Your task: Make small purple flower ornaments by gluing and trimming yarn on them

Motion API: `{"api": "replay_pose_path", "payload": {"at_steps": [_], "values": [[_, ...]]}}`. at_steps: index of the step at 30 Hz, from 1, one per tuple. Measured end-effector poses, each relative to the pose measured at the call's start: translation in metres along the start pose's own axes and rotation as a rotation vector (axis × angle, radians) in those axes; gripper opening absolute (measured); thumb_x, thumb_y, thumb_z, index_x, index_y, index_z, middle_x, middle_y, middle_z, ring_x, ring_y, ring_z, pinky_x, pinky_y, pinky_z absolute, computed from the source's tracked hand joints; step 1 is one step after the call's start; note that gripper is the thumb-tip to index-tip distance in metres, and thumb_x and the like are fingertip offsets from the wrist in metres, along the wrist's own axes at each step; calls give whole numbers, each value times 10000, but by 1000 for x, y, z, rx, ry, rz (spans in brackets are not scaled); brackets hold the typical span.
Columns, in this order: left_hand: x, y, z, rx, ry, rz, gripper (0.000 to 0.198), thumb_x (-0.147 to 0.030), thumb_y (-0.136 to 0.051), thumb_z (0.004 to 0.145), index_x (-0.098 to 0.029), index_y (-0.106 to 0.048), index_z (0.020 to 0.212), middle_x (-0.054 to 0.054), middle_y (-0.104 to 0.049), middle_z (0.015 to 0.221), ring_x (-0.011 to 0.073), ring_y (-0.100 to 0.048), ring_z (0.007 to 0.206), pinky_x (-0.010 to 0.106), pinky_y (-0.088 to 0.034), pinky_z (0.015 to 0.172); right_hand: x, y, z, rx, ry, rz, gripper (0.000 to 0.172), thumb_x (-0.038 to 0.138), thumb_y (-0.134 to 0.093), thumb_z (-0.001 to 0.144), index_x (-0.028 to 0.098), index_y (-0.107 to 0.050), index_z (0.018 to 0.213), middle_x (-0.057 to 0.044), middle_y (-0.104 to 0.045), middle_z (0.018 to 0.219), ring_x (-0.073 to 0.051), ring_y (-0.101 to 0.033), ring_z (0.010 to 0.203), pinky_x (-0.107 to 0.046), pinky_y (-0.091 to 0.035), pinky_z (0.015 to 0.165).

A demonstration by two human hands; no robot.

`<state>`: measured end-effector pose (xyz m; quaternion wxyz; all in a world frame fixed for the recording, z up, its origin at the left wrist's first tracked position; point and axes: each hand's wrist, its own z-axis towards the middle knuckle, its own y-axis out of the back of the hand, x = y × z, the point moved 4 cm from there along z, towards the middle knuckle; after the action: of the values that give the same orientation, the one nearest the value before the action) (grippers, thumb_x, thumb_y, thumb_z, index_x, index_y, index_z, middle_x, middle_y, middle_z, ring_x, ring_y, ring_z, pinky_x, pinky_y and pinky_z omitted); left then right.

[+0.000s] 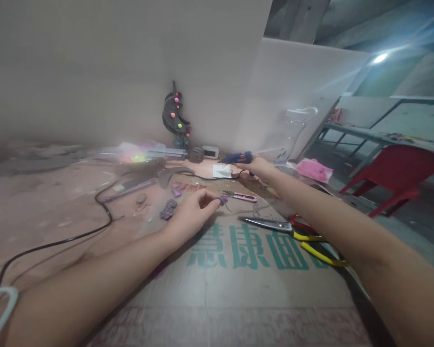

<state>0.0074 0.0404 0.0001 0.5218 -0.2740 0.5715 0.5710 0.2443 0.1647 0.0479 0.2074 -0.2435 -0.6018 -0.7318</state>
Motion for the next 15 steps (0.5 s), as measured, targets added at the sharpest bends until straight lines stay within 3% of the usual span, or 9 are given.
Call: {"api": "replay_pose_path", "payload": {"at_steps": [2, 6, 11, 15], "values": [[0, 0, 0, 0, 5, 12, 234, -413, -590, 866, -183, -635, 878, 29, -689, 798, 163, -600, 690, 266, -439, 624, -6, -10, 7, 17, -5, 10, 301, 396, -765, 761, 126, -730, 889, -38, -670, 642, -172, -615, 606, -270, -477, 595], [-2, 0, 0, 7, 18, 13, 227, -409, -587, 869, -185, -628, 870, 25, -682, 808, 160, -590, 692, 268, -428, 623, -13, -20, 13, 24, 33, 66, 342, 398, -794, 728, 132, -725, 931, -67, -731, 785, -183, -650, 704, -277, -515, 667], [-4, 0, 0, 21, 4, 1, 221, -399, -585, 873, -182, -630, 880, 20, -674, 783, 156, -583, 674, 267, -423, 616, -15, -6, 7, -14, 83, 130, 346, 300, -802, 702, 140, -722, 998, -80, -759, 932, -229, -677, 876, -339, -530, 824], [-1, -1, 0, 5, 5, -13, 219, -399, -591, 867, -183, -627, 868, 21, -676, 785, 155, -589, 678, 262, -430, 613, -17, 8, -17, -46, 109, 211, 304, 298, -695, 800, 132, -695, 1055, -110, -745, 1069, -243, -681, 948, -373, -528, 865]]}}
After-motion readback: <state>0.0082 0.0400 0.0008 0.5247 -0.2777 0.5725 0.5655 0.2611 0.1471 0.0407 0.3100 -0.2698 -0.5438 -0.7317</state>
